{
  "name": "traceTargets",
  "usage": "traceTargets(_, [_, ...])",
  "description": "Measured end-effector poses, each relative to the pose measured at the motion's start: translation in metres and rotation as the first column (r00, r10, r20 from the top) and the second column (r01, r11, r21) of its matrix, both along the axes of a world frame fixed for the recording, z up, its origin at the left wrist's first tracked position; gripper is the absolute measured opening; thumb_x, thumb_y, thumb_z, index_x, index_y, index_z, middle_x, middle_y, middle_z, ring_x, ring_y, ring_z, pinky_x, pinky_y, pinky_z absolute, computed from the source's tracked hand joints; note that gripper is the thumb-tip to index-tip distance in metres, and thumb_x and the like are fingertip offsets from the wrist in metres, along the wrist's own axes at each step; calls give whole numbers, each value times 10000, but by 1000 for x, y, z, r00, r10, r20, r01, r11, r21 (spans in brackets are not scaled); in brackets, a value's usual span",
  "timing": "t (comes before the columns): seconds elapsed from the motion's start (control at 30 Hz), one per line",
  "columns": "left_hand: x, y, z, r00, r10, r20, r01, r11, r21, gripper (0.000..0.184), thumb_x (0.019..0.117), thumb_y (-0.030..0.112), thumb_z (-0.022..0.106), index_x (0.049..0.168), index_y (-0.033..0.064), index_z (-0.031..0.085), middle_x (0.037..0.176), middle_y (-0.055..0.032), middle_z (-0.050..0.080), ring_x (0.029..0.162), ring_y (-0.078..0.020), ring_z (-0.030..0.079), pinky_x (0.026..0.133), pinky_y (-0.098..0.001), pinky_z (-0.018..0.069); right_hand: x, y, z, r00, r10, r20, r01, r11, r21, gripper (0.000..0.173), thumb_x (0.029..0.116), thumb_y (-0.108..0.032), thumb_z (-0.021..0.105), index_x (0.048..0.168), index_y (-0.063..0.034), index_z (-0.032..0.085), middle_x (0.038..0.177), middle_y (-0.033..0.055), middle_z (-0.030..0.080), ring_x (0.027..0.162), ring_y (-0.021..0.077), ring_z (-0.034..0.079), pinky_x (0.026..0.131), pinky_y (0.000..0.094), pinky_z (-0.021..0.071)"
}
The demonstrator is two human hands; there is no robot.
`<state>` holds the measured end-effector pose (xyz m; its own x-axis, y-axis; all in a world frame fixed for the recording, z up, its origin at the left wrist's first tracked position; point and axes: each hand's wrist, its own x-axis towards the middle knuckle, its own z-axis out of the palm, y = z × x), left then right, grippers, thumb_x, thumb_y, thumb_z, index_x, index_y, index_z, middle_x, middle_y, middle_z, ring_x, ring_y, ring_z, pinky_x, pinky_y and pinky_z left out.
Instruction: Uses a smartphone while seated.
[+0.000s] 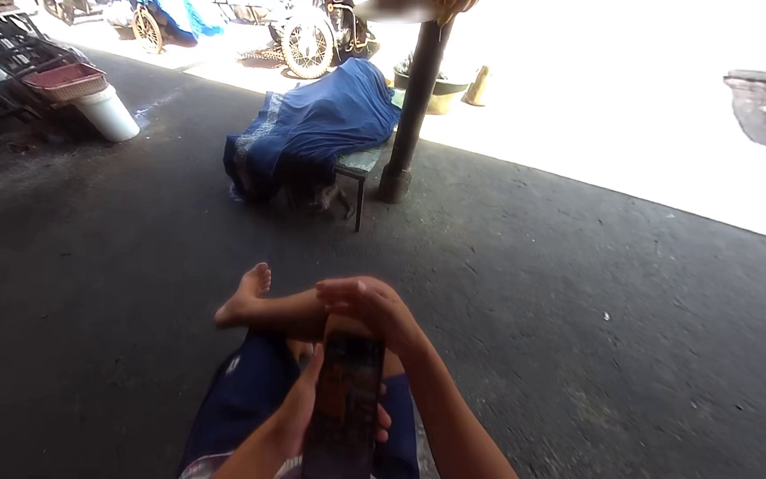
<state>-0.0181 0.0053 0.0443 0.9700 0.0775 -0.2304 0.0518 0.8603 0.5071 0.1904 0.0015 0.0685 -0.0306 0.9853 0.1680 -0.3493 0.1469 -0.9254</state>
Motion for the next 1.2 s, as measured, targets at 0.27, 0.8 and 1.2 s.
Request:
traceTargets(0.27, [-68,-35,36,991,117,65,-113,992,-50,880,895,833,334,1353,137,616,1289,-205,660,1129,-347,678,971,-481,555,-70,-17,24,859,497,-125,-497,867,30,435,1090,-221,345,1185,-15,716,1223,75,715,1109,124,672,990,315,540])
traceTargets(0.8, [-67,-52,56,936,281,214,-283,959,-21,910,873,823,413,1373,89,608,1227,-212,675,1119,-338,677,961,-483,560,-93,-20,39,718,603,-349,-549,798,249,441,1064,-327,421,1154,-29,733,1289,156,686,1349,279,550,1201,442,351])
traceTargets(1.2, [-56,-23,60,923,274,269,-260,962,-87,889,910,809,328,1346,101,642,1343,-209,631,1277,-356,597,1052,-506,502,-78,-23,44,802,587,-108,-563,804,191,781,1047,-610,299,1566,-29,354,1564,90,467,1403,147,489,1150,301,414])
